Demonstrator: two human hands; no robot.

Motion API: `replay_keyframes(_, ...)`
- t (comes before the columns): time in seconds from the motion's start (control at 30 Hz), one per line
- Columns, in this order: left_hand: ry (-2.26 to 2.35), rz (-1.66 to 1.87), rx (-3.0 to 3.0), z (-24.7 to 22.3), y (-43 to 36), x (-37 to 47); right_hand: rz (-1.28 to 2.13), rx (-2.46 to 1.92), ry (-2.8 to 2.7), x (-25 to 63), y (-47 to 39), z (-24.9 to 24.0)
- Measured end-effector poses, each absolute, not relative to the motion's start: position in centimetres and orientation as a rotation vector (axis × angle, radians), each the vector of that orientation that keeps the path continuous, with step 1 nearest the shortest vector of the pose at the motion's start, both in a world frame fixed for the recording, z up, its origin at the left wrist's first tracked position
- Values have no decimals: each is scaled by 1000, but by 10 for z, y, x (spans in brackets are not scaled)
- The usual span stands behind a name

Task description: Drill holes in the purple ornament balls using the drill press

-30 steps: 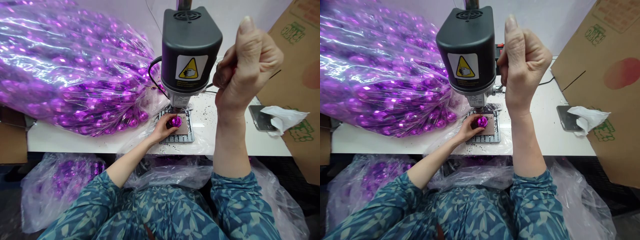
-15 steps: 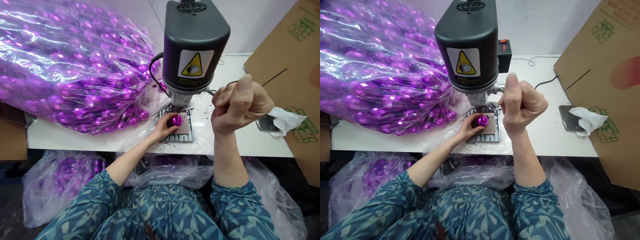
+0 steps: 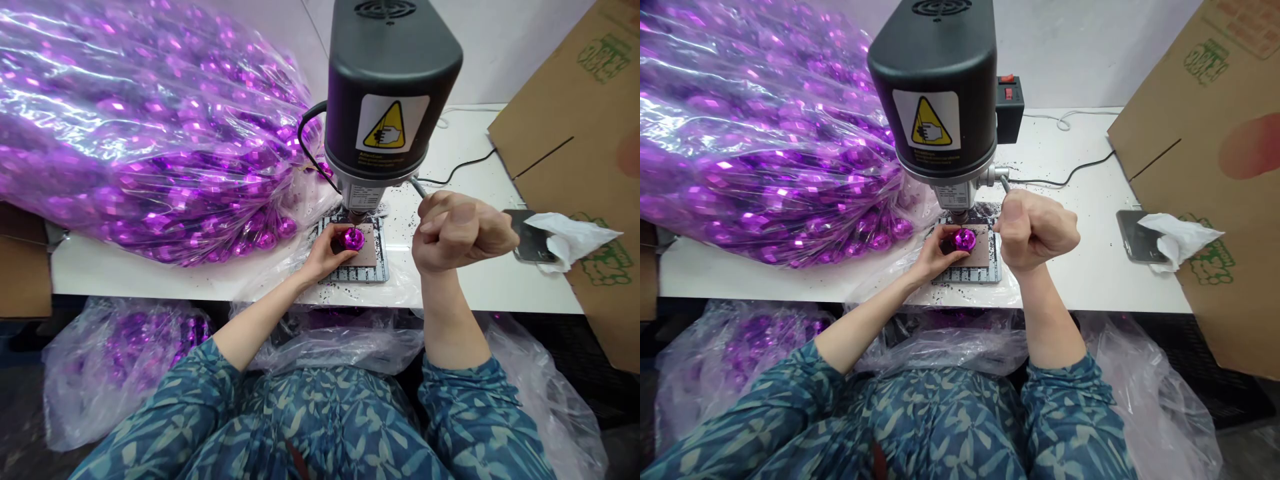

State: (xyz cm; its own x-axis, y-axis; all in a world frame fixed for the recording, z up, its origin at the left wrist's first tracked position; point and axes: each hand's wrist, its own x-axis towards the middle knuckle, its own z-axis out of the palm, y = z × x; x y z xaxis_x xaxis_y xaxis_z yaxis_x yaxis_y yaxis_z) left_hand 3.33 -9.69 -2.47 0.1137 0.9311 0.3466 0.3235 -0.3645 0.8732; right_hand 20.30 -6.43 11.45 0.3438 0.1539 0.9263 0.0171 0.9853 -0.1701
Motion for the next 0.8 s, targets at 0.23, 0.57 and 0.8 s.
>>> replay_keyframes(0.23, 1205, 1283, 1744, -27, -96, 34, 28, -17, -1288, 203, -59, 111)
replay_keyframes(0.57, 1234, 1302, 1797, -31, -94, 35, 177, -178, -1195, 198, -64, 137)
replay_keyframes(0.8, 1353, 1130, 1986, 3, -144, 22, 469, -426, -1214, 193, -56, 194)
